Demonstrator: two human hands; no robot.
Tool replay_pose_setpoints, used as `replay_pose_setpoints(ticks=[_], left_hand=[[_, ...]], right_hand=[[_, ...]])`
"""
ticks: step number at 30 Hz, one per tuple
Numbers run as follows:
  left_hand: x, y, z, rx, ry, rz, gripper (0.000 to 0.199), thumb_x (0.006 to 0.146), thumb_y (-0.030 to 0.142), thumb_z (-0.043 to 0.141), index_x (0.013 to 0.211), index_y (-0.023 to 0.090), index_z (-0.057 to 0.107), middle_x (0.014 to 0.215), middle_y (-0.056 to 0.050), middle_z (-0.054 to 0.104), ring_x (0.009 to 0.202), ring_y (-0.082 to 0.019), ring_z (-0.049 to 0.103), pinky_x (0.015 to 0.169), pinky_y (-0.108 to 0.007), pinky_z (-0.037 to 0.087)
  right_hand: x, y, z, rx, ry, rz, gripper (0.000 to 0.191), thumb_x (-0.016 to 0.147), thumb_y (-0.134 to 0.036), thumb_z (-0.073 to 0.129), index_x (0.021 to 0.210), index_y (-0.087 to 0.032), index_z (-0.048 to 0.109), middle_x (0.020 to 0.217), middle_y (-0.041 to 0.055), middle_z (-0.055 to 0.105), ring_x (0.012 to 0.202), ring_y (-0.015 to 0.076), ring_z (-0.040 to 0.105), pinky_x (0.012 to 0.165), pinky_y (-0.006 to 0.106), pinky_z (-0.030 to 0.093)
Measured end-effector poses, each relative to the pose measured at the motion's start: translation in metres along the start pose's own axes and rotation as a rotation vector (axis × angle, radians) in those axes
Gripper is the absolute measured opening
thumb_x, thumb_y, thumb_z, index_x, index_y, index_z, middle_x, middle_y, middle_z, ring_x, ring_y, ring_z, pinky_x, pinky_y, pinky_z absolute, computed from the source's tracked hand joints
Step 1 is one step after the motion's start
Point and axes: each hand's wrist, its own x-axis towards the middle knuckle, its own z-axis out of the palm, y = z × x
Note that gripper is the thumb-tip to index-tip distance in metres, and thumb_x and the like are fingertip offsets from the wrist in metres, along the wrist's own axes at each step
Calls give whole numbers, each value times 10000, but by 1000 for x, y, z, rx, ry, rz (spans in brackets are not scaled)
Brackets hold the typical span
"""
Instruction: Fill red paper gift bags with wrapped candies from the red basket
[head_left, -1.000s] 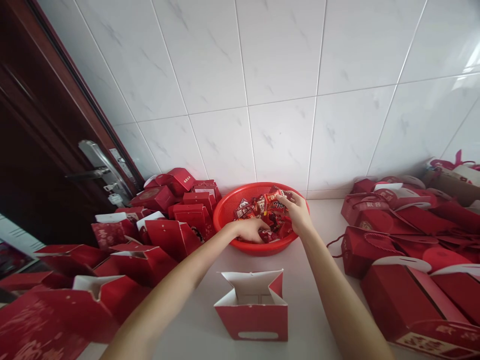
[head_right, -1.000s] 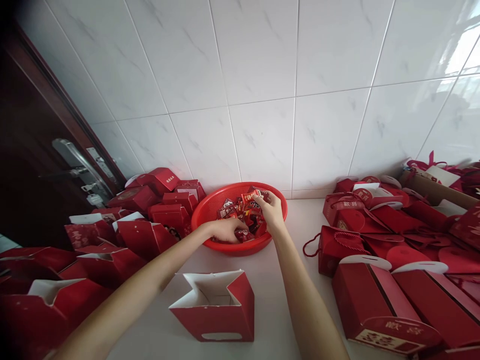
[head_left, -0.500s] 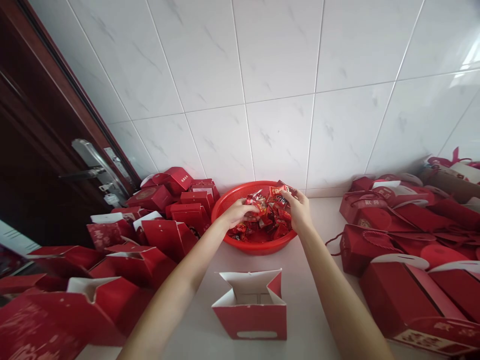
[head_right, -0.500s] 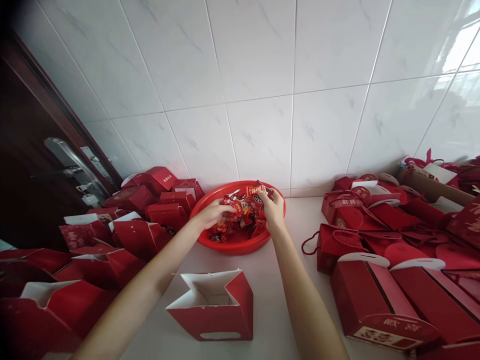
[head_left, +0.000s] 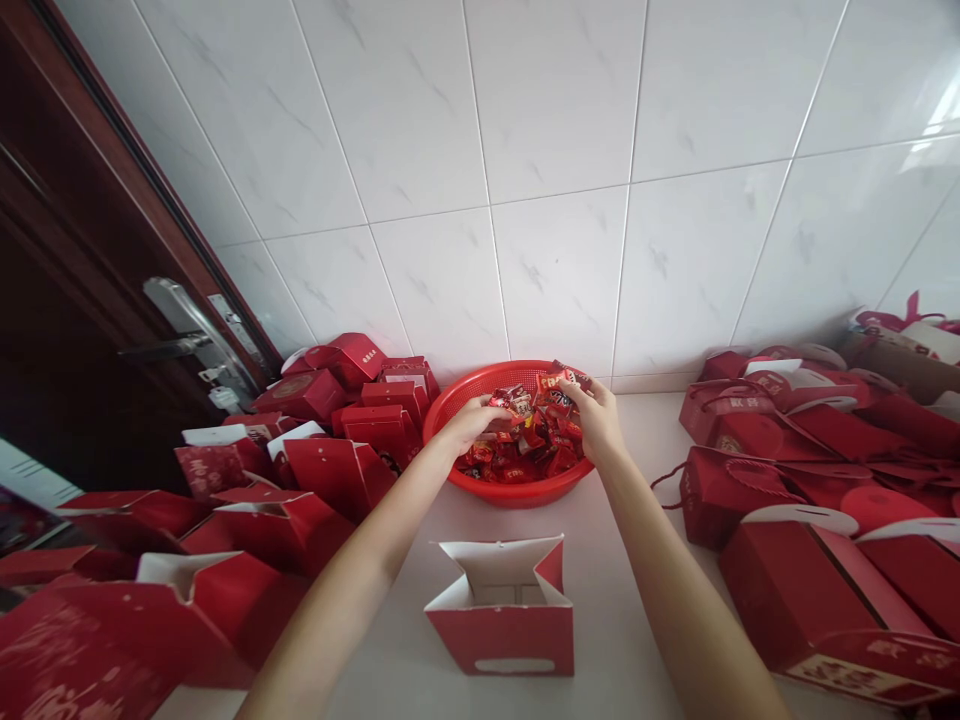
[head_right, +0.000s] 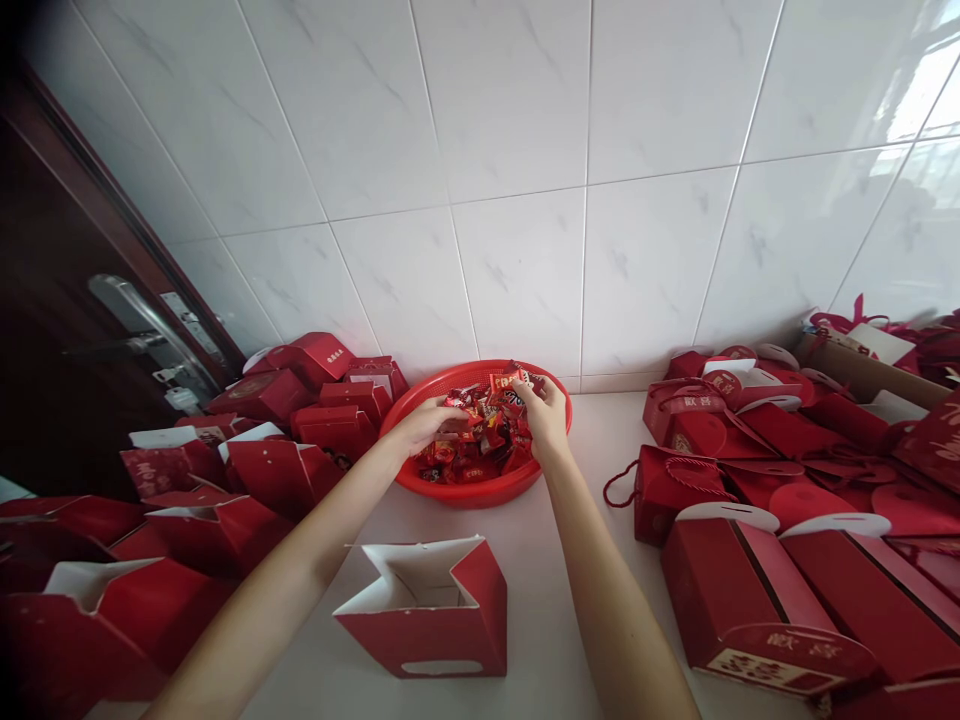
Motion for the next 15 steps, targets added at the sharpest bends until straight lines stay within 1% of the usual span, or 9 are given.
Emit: replay_pose_setpoints(ticks=[3, 5, 10, 12, 15], left_hand=[[-1, 1, 0, 31, 2, -11, 231, 629, 218, 824, 799, 168, 676, 728, -27, 745, 827, -212, 736, 671, -265, 524], [-2, 1, -1, 55, 5, -21, 249, 650, 296, 829, 812, 168, 690, 731, -38, 751, 850, -224, 731, 681, -274, 511], [-2, 2, -4, 94, -23, -54, 371, 757, 520, 731, 887, 173, 704, 759, -69, 766, 928, -254, 719, 705, -297, 476], [-2, 2, -4, 109, -54, -65, 388, 791, 546, 687, 910, 177, 712, 770, -71, 771, 964, -259, 714, 734, -305, 466], [-2, 2, -3, 130, -118, -73, 374, 825, 533, 648, 924, 182, 730, 779, -65, 776, 1002, -255, 706, 780, -311, 447]], right_hand=[[-1, -1, 1, -8, 2, 3, 307, 596, -378, 810, 804, -188, 688, 816, 22, 708, 773, 198, 701, 582, 276, 599], [-2, -2, 1, -10, 5, 8, 306, 596, -378, 811, 801, -188, 688, 815, 22, 708, 770, 196, 700, 579, 274, 599], [-2, -3, 1, -8, 8, 16, 309, 594, -364, 803, 824, -186, 697, 838, 24, 721, 764, 194, 702, 569, 269, 601], [-2, -3, 1, -5, 3, 15, 305, 601, -360, 796, 834, -186, 702, 843, 26, 730, 761, 195, 705, 571, 271, 604], [-2, -3, 1, -5, -4, 14, 297, 603, -357, 792, 828, -184, 704, 832, 26, 734, 749, 194, 704, 570, 274, 606]])
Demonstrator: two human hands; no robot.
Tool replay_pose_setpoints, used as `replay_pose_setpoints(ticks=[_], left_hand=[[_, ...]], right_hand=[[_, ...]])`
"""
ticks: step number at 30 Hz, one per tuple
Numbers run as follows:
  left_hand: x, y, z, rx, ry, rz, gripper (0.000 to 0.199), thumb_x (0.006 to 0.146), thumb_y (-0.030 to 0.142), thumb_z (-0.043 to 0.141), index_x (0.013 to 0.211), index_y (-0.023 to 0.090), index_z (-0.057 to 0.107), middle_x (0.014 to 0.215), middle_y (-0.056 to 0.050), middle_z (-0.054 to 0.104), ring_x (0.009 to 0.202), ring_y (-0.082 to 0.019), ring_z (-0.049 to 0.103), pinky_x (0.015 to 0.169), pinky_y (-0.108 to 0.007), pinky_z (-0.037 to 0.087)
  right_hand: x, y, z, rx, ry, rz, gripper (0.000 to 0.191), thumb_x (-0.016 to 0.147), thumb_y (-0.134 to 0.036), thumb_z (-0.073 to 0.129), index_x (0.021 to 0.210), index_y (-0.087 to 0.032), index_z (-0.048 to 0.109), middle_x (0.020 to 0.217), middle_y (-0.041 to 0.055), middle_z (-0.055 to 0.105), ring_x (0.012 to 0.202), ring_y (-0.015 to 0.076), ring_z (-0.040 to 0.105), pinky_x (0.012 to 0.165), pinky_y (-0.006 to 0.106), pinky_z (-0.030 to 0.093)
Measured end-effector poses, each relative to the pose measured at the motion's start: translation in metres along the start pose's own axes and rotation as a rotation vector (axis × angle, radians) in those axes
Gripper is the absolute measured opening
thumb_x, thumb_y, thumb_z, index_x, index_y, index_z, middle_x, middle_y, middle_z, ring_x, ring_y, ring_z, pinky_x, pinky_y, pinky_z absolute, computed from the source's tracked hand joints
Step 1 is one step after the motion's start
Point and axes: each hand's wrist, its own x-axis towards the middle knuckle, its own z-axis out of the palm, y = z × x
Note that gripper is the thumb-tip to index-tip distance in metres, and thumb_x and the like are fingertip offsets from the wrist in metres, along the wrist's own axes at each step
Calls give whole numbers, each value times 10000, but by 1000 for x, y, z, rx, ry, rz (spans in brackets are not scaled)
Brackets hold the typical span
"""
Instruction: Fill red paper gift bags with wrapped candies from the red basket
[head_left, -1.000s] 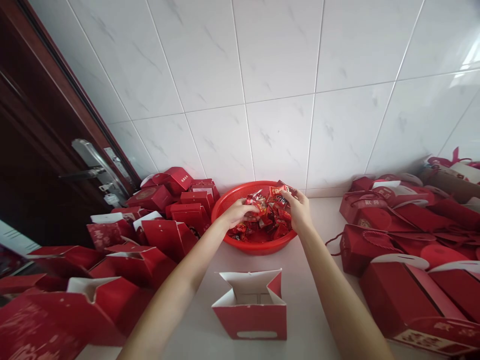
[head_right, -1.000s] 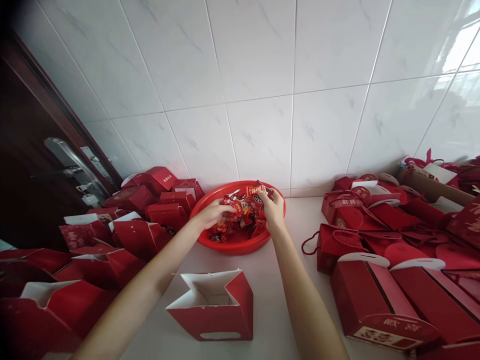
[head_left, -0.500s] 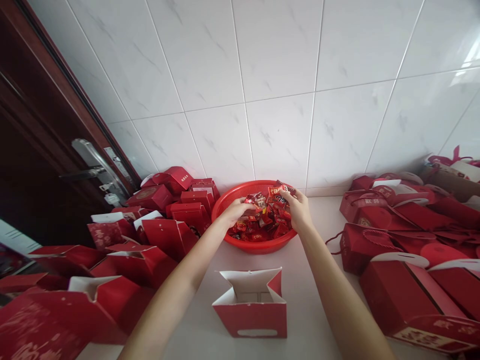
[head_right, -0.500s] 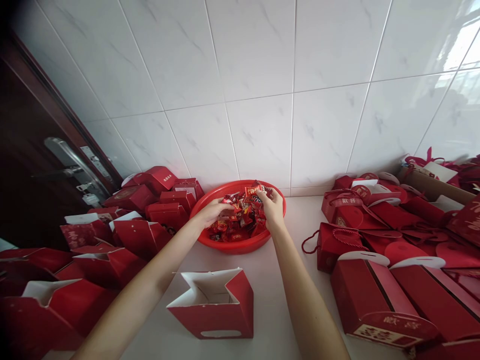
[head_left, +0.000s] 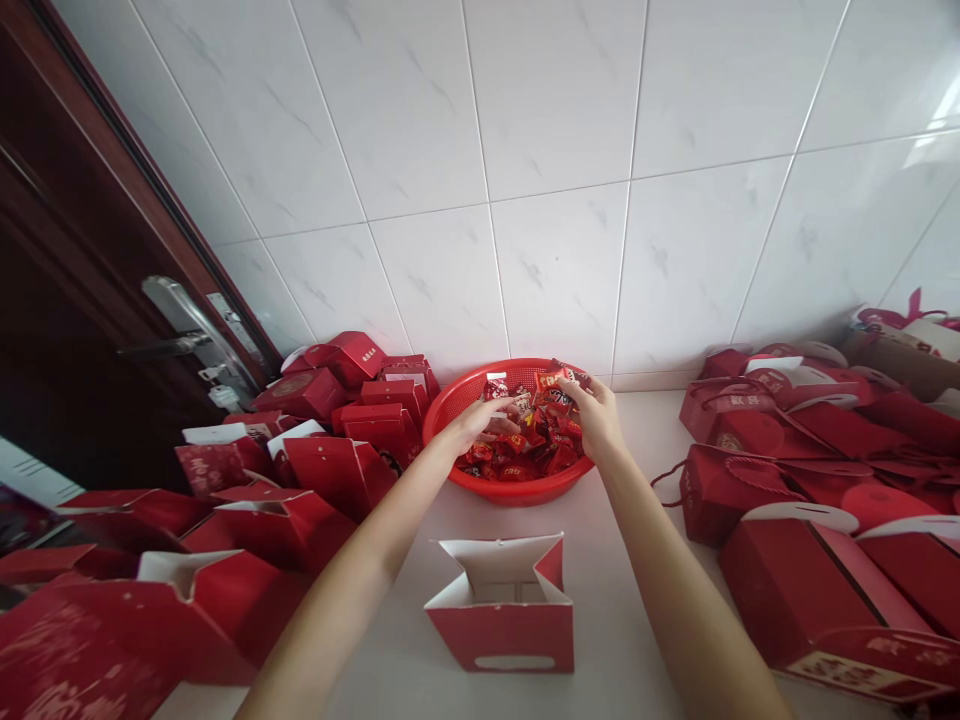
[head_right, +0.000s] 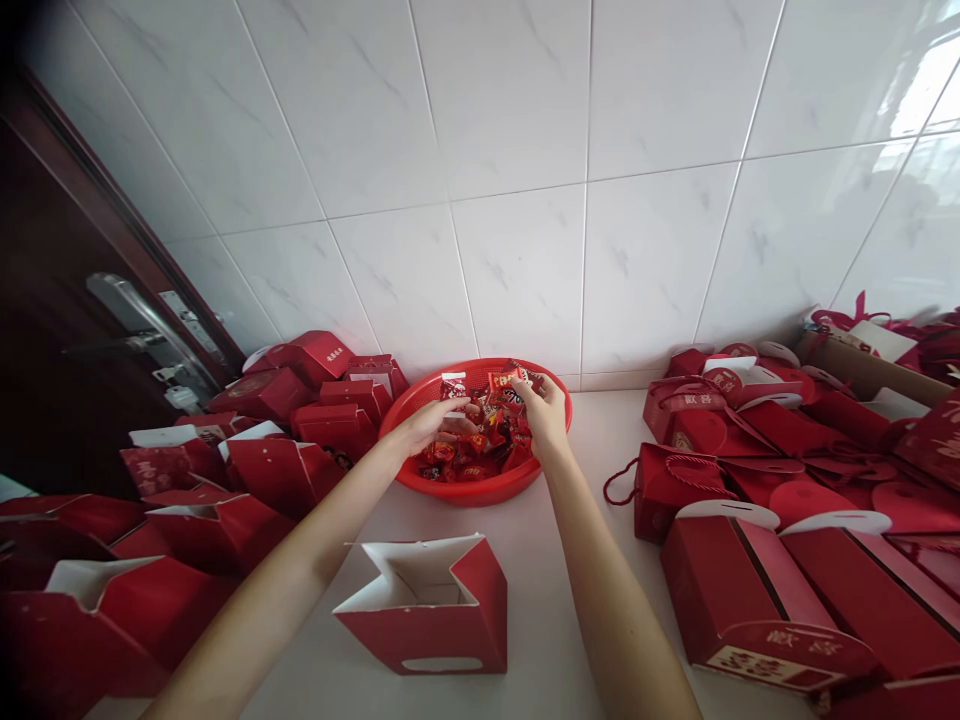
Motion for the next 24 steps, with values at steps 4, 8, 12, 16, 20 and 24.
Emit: replay_pose_setpoints(ticks=[4, 8, 12, 16, 20, 24], left_hand=[[-2, 1, 0, 77, -58, -35, 466, 859, 604, 574, 891, 172, 747, 773, -81, 775, 990, -269, 705, 817, -328, 440], [-1, 1, 0, 190, 68, -9, 715, 925, 720, 295, 860, 161, 736, 805, -115, 774, 918, -261, 715, 772, -318, 480], [2, -7, 4, 440, 25, 125, 572, 880, 664, 441, 813, 181, 740, 730, -75, 745, 748, -235, 703, 680, -296, 502], [1, -16, 7, 648, -136, 159, 155, 613, 349, 788, 625, 206, 730, 573, -15, 676, 604, -210, 639, 610, -280, 464], [-1, -17, 7, 844, -285, 197, 158, 499, 240, 794, 655, 235, 769, 700, -15, 743, 683, -224, 653, 628, -279, 452], [-1, -16, 9, 1128, -317, 237, 300, 568, 285, 735, 857, 244, 804, 890, -73, 781, 819, -276, 688, 679, -304, 476]], right_hand=[[0, -1, 1, 6, 1, 18, 302, 591, -356, 802, 814, -182, 696, 823, 22, 728, 743, 188, 697, 569, 271, 604], [-1, -2, 1, -3, 3, 7, 309, 588, -363, 812, 812, -186, 695, 828, 21, 720, 771, 195, 697, 570, 271, 598], [-1, -1, 0, -6, -4, 7, 315, 585, -373, 823, 798, -186, 684, 804, 15, 705, 760, 196, 693, 589, 289, 604], [0, 1, -1, -1, -17, 7, 317, 593, -379, 830, 798, -184, 685, 793, 15, 706, 753, 195, 697, 589, 290, 607], [0, 1, -1, 2, -24, 7, 323, 592, -377, 830, 805, -179, 691, 800, 18, 708, 764, 190, 692, 589, 279, 614], [-1, 0, 0, 11, -17, 14, 336, 581, -382, 829, 801, -172, 687, 821, 26, 708, 771, 196, 691, 575, 283, 614]])
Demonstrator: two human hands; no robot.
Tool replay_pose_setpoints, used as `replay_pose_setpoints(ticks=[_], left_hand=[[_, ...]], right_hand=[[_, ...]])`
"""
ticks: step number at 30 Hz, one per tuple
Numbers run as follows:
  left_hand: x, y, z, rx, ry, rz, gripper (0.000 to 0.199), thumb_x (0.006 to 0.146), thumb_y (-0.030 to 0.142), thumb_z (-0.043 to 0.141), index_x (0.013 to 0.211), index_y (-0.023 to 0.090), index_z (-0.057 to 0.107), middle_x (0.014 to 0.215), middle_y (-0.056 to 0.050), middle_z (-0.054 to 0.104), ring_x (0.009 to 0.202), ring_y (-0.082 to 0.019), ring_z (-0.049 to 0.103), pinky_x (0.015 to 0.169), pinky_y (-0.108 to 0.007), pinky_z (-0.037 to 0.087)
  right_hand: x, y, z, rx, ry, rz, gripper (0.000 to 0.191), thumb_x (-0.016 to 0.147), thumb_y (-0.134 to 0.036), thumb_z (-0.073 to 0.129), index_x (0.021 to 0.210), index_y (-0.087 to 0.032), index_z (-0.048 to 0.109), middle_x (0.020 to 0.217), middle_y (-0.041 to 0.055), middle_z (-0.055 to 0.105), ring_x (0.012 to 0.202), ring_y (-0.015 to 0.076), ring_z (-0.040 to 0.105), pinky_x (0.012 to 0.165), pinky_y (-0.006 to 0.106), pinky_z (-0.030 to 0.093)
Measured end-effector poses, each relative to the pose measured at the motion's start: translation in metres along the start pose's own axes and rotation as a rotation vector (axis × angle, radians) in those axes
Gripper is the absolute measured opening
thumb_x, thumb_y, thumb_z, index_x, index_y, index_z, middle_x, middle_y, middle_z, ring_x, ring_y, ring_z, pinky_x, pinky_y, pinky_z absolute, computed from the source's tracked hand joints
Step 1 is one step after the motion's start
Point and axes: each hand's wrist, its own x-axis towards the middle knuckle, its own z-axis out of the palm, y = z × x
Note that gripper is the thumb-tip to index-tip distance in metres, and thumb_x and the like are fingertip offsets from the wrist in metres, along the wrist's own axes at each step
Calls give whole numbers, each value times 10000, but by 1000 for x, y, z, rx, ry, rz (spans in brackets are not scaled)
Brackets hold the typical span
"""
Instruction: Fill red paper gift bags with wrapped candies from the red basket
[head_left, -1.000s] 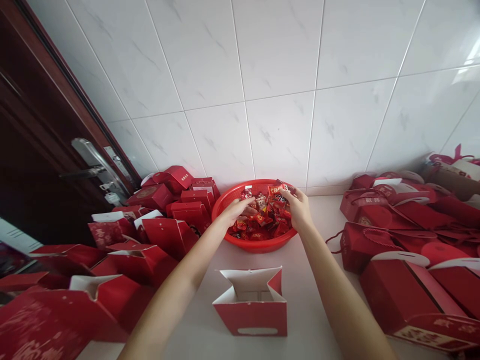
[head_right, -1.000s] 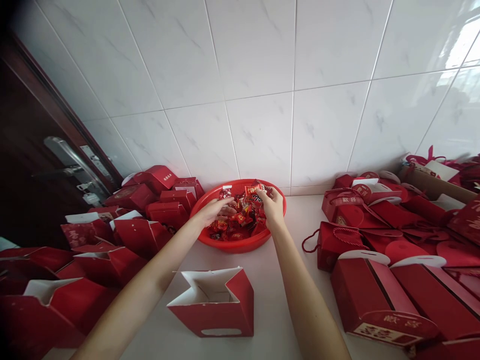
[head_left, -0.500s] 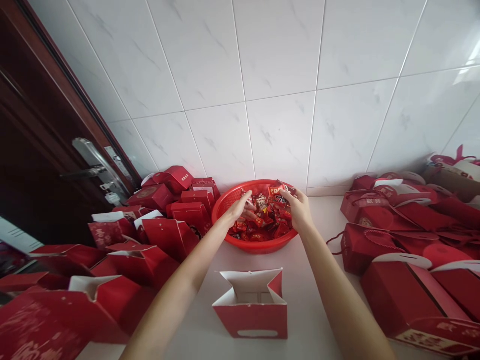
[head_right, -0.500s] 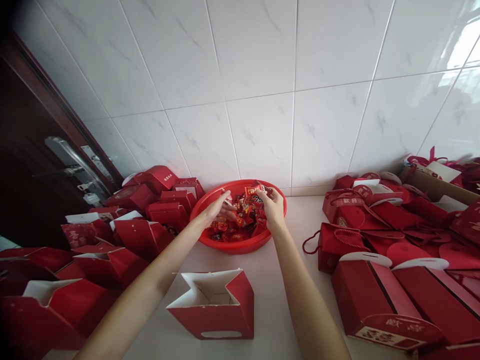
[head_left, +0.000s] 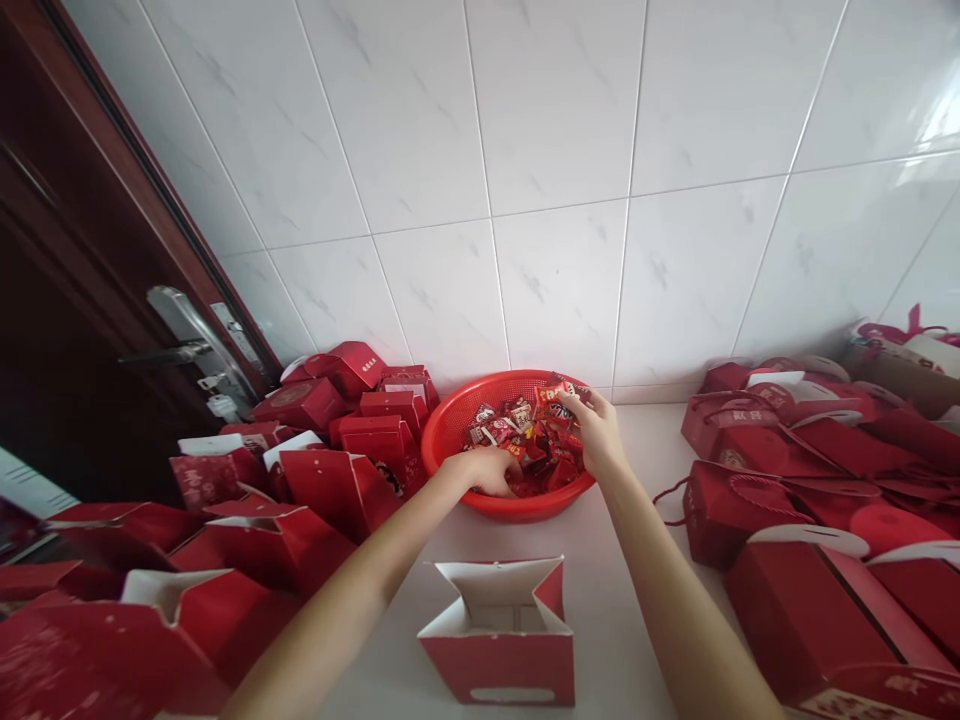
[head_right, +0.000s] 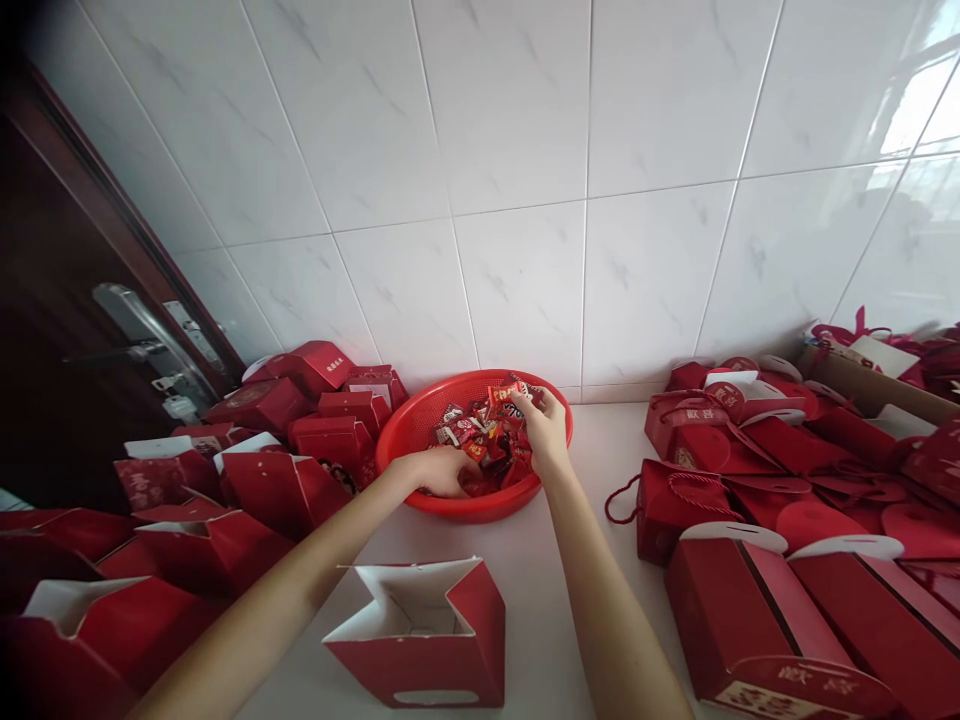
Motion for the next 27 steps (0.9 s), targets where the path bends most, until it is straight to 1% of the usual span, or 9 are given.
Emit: replay_pose_setpoints(ticks=[3, 7, 12, 14, 18, 22, 24, 27], left_hand=[[2, 1, 1, 51, 8, -33, 346, 543, 277, 723, 877, 231, 797, 834, -107, 770, 793, -311, 689, 655, -331, 477], [4, 1, 3, 63, -7, -6, 344, 498, 230, 707, 834, 242, 778, 792, -92, 762, 737, -287, 679, 644, -321, 478], [3, 1, 3, 52, -14, 34, 161, 518, 203, 669, 669, 214, 724, 702, -87, 726, 643, -248, 632, 589, -304, 446], [2, 1, 3, 35, -11, 42, 123, 532, 208, 666, 647, 211, 711, 680, -74, 714, 624, -232, 619, 570, -290, 434], [1, 0, 2, -6, -21, 22, 152, 535, 241, 687, 681, 219, 724, 664, -46, 707, 582, -201, 600, 542, -264, 424], [3, 2, 1, -26, -48, 1, 150, 489, 210, 692, 639, 213, 707, 652, -60, 708, 568, -224, 604, 536, -289, 431], [4, 4, 1, -42, -48, 4, 141, 485, 191, 687, 623, 210, 704, 658, -67, 713, 582, -237, 616, 549, -300, 443], [4, 4, 3, -71, -34, 21, 170, 494, 169, 679, 651, 213, 727, 694, -65, 729, 621, -242, 635, 574, -296, 453]], right_hand=[[0, -1, 0, -8, 2, 3, 332, 578, -377, 826, 807, -177, 693, 826, 27, 711, 775, 200, 693, 576, 285, 611], [1, 0, 0, -20, -5, -8, 320, 584, -382, 818, 803, -183, 696, 816, 24, 712, 745, 192, 692, 564, 274, 600], [2, 1, 0, -10, -1, 2, 314, 588, -372, 823, 805, -184, 696, 814, 19, 707, 756, 190, 693, 566, 270, 603], [2, 2, -1, -12, -10, 3, 312, 596, -378, 826, 808, -188, 697, 821, 17, 709, 770, 189, 694, 585, 274, 609], [3, 3, -2, -16, -19, -1, 314, 599, -381, 830, 806, -187, 695, 820, 15, 709, 767, 182, 689, 598, 274, 611], [2, 1, -1, -10, -12, 0, 333, 589, -375, 826, 826, -178, 700, 824, 19, 709, 757, 184, 690, 573, 268, 603], [1, 1, -1, -10, -9, 1, 329, 588, -372, 822, 824, -178, 700, 818, 20, 711, 757, 189, 694, 574, 272, 604], [1, 0, -1, -15, -11, 1, 323, 588, -376, 822, 813, -179, 699, 808, 21, 712, 762, 193, 698, 578, 271, 604]])
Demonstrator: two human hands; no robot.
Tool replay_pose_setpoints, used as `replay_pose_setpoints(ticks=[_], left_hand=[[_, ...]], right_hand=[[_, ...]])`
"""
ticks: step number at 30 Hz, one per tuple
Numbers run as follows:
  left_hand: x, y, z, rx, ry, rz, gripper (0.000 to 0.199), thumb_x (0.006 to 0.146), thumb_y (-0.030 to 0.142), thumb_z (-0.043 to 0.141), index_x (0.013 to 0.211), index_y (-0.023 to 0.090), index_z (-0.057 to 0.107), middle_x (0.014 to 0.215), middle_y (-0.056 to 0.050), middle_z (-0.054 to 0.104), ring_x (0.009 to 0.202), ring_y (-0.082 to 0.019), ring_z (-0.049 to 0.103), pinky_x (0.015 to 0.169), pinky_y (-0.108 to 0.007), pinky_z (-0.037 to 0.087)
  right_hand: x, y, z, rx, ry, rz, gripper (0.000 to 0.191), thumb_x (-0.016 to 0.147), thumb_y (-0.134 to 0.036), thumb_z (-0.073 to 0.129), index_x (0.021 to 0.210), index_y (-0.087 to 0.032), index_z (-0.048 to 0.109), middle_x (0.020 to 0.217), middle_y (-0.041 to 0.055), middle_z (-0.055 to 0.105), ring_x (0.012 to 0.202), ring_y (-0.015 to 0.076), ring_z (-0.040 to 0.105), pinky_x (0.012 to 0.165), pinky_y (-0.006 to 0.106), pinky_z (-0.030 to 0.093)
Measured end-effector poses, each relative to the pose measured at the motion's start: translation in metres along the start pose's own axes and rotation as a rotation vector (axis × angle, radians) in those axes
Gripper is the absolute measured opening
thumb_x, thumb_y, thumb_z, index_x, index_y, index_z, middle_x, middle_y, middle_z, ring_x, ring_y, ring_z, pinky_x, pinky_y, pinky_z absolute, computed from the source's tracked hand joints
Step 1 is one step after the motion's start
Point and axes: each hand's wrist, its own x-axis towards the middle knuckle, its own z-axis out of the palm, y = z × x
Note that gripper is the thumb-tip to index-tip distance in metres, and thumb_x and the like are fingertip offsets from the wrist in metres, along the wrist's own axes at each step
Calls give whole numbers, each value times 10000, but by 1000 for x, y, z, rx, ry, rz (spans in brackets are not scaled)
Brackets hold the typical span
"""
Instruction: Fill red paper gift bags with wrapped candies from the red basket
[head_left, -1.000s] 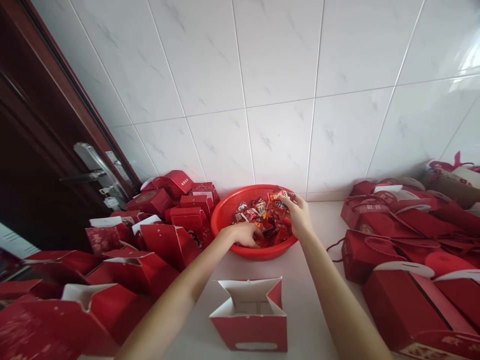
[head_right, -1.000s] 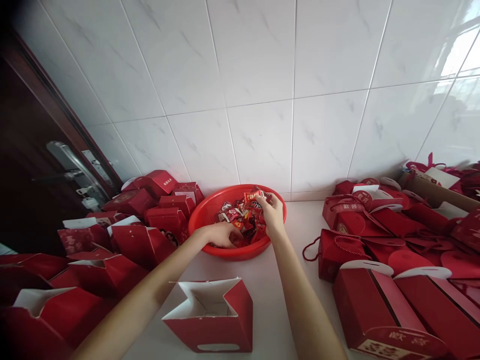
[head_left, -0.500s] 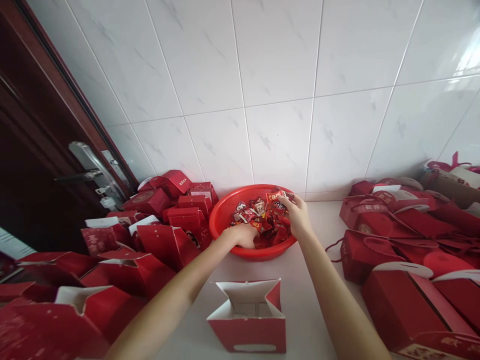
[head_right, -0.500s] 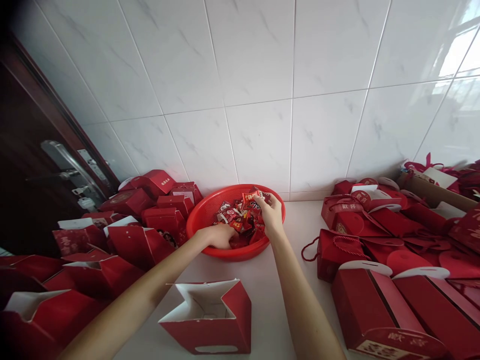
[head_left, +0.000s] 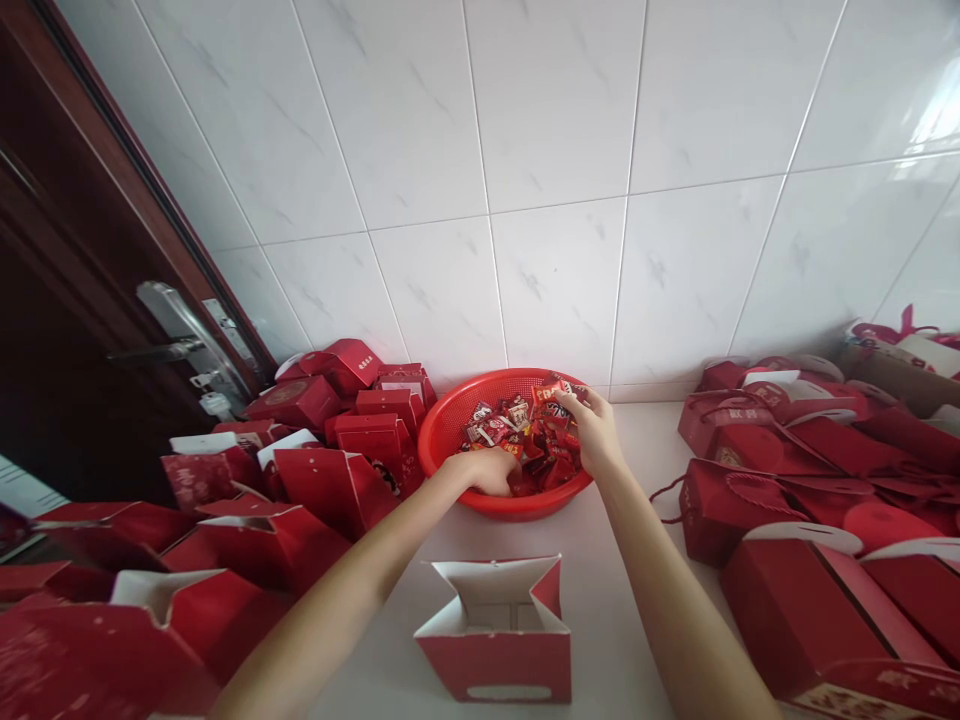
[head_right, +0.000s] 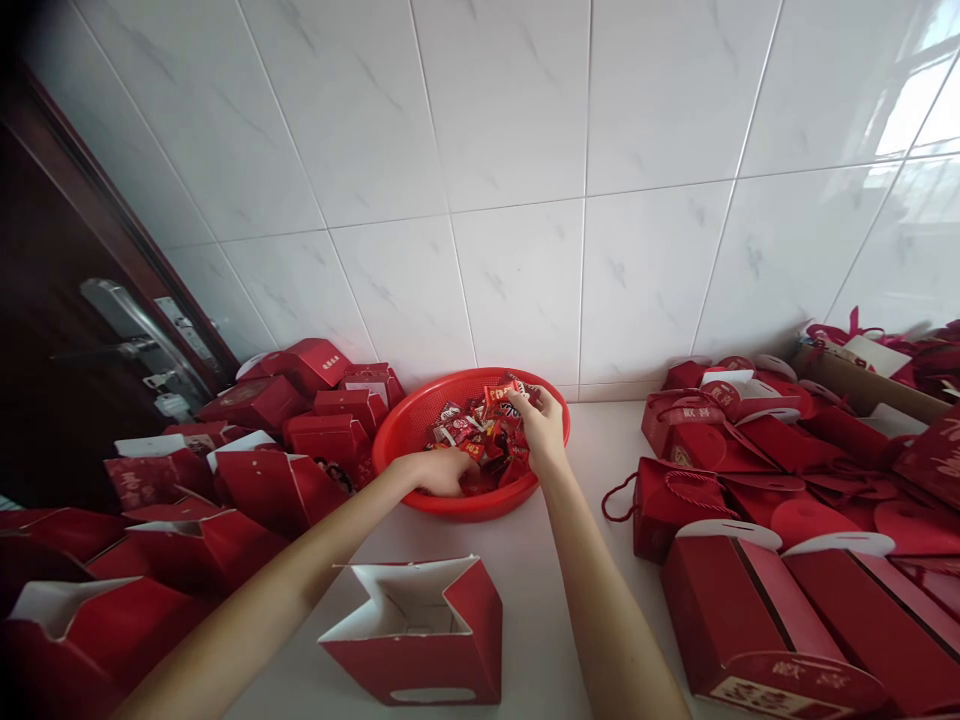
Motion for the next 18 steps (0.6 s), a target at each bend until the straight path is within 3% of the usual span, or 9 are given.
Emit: replay_pose_setpoints(ticks=[7, 12, 14, 18], left_hand=[[-4, -4, -2, -60, 32, 53, 354, 534, 125, 653, 839, 236, 796, 772, -36, 751, 669, -219, 645, 591, -262, 441], [-10, -2, -5, -322, -2, 33, 535, 661, 174, 659, 1186, 215, 747, 695, -20, 715, 566, -188, 610, 486, -243, 410], [-11, -2, -5, -500, 69, 19, 570, 708, 196, 667, 1277, 212, 695, 818, -41, 750, 602, -185, 638, 491, -239, 444], [-7, -4, -5, -723, 237, 61, 469, 715, 162, 702, 1182, 184, 730, 955, -69, 762, 652, -159, 662, 593, -246, 525]], right_hand=[[1, 0, 0, -11, -1, 4, 301, 605, -375, 822, 808, -194, 691, 821, 20, 715, 772, 197, 699, 588, 278, 603], [1, 0, 0, -3, -3, 0, 301, 598, -374, 827, 801, -191, 700, 813, 16, 711, 764, 191, 692, 590, 278, 607], [1, 0, 1, 5, 0, -1, 313, 583, -376, 835, 792, -187, 699, 800, 13, 704, 751, 186, 686, 578, 270, 602], [0, -1, 1, 6, 11, 2, 303, 578, -374, 834, 769, -186, 692, 789, 14, 704, 729, 178, 679, 566, 261, 592]])
